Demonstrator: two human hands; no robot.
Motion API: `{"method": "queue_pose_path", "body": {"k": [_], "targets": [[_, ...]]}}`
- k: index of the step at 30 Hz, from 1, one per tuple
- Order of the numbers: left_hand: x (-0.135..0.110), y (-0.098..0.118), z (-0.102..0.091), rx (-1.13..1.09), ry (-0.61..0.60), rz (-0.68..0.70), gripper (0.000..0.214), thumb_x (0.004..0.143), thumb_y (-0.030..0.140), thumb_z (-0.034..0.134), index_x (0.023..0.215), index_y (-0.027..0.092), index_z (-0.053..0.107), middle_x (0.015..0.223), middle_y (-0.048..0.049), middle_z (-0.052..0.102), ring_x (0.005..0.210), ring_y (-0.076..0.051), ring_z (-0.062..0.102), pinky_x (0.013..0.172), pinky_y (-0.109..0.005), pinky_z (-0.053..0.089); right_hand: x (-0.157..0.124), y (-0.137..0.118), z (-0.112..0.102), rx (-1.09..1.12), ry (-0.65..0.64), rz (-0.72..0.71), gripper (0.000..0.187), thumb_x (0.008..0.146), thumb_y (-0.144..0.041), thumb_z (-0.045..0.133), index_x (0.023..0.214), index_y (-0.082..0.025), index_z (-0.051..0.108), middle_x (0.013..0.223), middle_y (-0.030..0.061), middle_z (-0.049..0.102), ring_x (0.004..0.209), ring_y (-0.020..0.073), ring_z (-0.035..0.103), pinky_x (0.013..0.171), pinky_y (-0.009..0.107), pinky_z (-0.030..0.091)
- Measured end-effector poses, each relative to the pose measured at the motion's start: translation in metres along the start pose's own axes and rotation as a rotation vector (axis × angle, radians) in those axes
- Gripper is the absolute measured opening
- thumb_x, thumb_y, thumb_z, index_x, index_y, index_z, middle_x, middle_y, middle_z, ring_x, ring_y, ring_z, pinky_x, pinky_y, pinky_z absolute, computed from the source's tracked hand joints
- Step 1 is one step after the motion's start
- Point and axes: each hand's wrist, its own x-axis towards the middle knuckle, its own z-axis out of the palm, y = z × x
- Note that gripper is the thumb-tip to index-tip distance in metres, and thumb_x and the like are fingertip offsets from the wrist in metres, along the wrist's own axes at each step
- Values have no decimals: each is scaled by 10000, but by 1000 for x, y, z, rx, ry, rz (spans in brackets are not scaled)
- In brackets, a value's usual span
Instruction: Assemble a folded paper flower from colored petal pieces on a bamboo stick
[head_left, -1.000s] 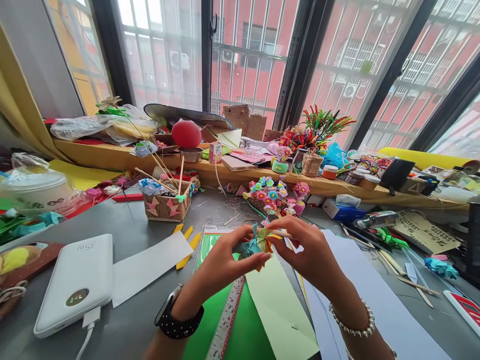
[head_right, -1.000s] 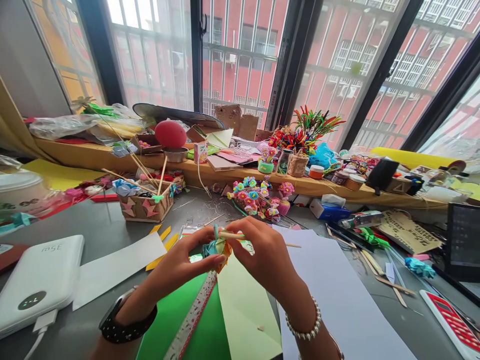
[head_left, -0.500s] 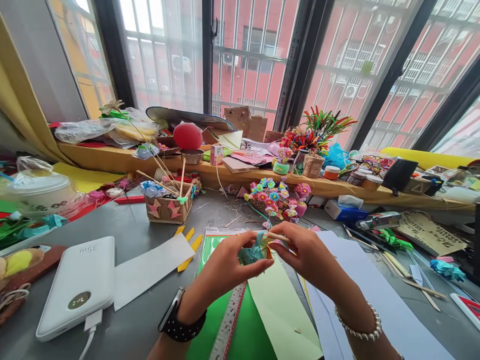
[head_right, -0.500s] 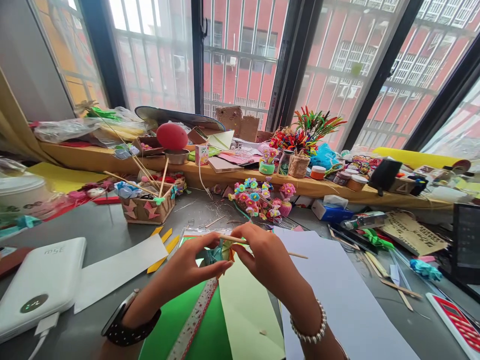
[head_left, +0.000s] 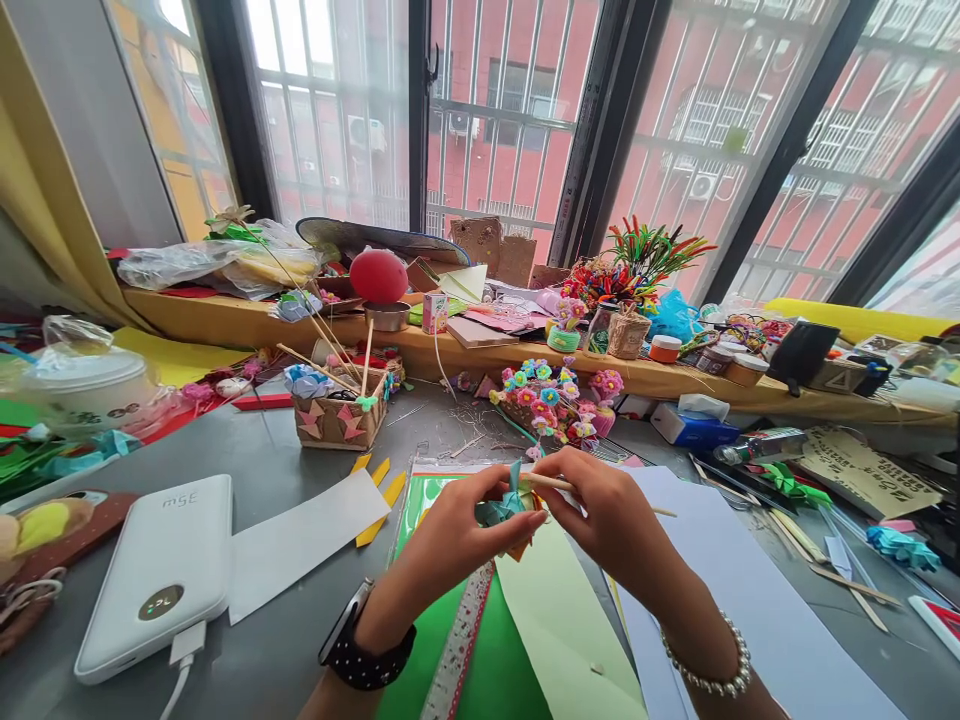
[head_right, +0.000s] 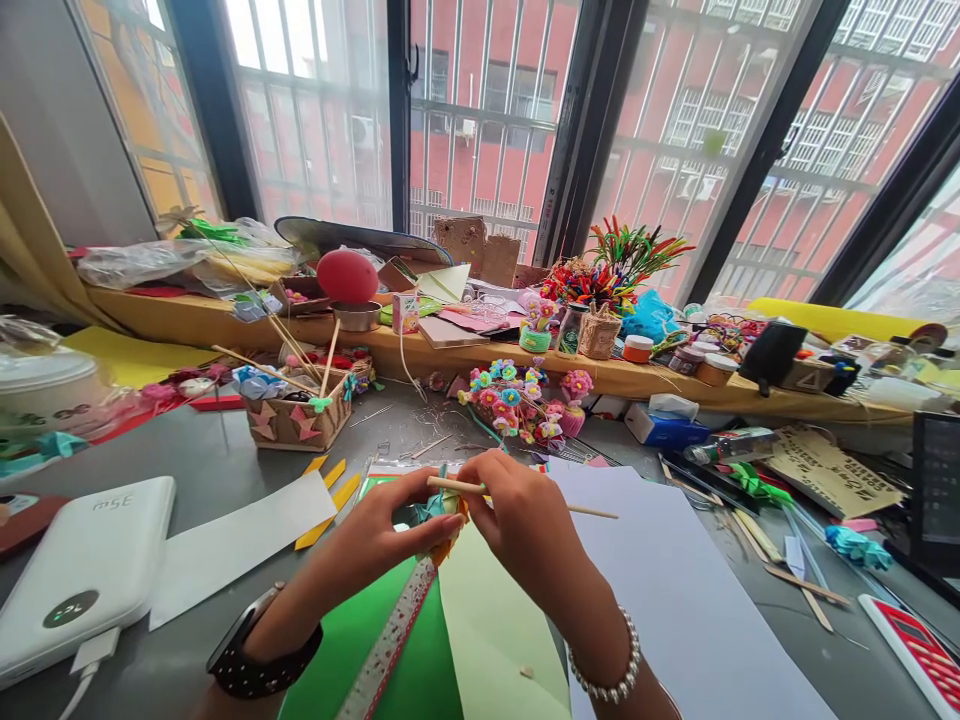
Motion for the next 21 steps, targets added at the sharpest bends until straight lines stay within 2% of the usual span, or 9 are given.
{"method": "queue_pose_path", "body": {"k": [6,10,14,21], "targets": [[1,-3,0,-4,7,-34,321,748,494,497,811,183,548,748,2,583,717,-164,520,621,-247,375,1,1,4,2,8,11,96,776,-120,510,816,-171,580,769,32,639,642,148,584,557,233,408],[1,-4,1,19,-12,-10,315,737,485,513,803,181,558,725,7,580,702,-156,519,616,-239,368,2,4,1,115,-83,20,162,803,-135,493,877,-207,618,793,12,625,635,119,557,536,204,392],[2,-9,2,86,-9,-4,329,729,506,508,775,183,546,730,12,581,695,-149,513,606,-231,365,3,6,1,129,-145,65,161,794,-122,512,861,-201,635,760,5,634,613,116,539,550,207,385],[4,-7,0,75,-40,-55,308,739,482,503,744,176,534,734,7,589,714,-158,527,623,-241,380,4,5,7,67,-133,63,147,781,-112,519,852,-191,621,777,11,641,614,128,554,555,223,393]]}}
